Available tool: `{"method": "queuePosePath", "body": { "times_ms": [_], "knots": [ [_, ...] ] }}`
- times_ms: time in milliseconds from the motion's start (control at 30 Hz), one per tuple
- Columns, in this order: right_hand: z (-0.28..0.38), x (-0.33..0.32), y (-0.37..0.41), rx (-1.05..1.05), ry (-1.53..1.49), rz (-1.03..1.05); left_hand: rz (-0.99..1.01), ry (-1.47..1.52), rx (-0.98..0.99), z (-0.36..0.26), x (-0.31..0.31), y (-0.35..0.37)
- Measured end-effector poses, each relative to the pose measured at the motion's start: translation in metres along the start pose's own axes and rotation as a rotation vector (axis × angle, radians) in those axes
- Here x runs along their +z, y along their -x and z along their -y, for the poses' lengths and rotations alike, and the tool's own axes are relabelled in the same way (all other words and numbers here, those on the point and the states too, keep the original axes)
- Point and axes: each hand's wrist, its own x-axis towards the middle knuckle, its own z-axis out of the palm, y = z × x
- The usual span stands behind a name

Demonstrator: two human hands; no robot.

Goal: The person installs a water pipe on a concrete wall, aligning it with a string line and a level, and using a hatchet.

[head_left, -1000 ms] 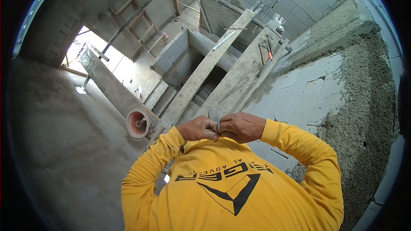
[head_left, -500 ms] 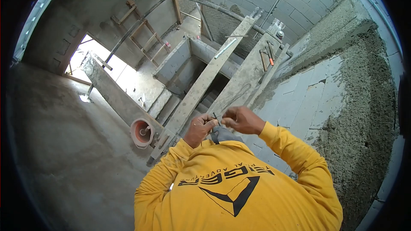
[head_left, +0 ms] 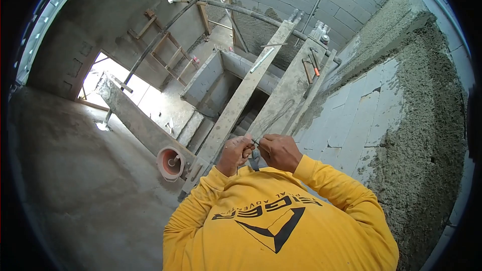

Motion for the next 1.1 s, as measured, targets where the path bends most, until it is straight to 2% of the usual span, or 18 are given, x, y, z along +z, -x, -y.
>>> {"method": "queuePosePath", "body": {
  "times_ms": [100,233,300,433,500,600,633,733,833,933,1033,1100],
  "knots": [
    [0.001,-0.004,0.005,-0.024,0.090,0.017,-0.001,-0.108,0.027,-0.003,0.006,0.002],
    [0.009,-0.006,0.008,0.119,-0.277,-0.112,0.026,-0.200,0.084,-0.009,0.009,0.000],
    [0.005,0.003,0.009,0.181,-0.510,-0.185,0.062,-0.174,0.047,-0.012,0.009,0.002],
    [-0.003,0.008,0.013,0.100,-0.360,-0.241,0.051,-0.159,-0.005,-0.014,0.013,0.004],
    [0.002,0.014,0.015,0.051,-0.312,-0.339,0.040,-0.222,0.020,-0.015,0.015,0.004],
    [0.005,0.009,0.018,-0.094,-0.052,-0.356,0.046,-0.335,0.113,-0.010,0.016,0.001],
    [0.002,0.011,0.021,-0.114,0.050,-0.296,0.051,-0.376,0.155,-0.008,0.015,-0.001],
    [-0.001,0.016,0.018,-0.098,0.081,-0.333,0.026,-0.400,0.178,-0.008,0.014,-0.009],
    [-0.005,0.007,0.013,0.146,-0.476,-0.264,-0.013,-0.501,0.251,-0.014,0.014,-0.009],
    [-0.008,-0.005,0.008,0.683,-1.046,-0.057,0.000,-0.646,0.304,-0.018,0.012,-0.010],
    [-0.006,-0.007,0.008,0.649,-0.980,0.001,0.025,-0.828,0.447,-0.018,0.018,-0.010],
    [-0.012,0.002,0.014,0.572,-0.954,-0.030,0.031,-0.916,0.622,-0.005,0.012,-0.016]
  ]
}}
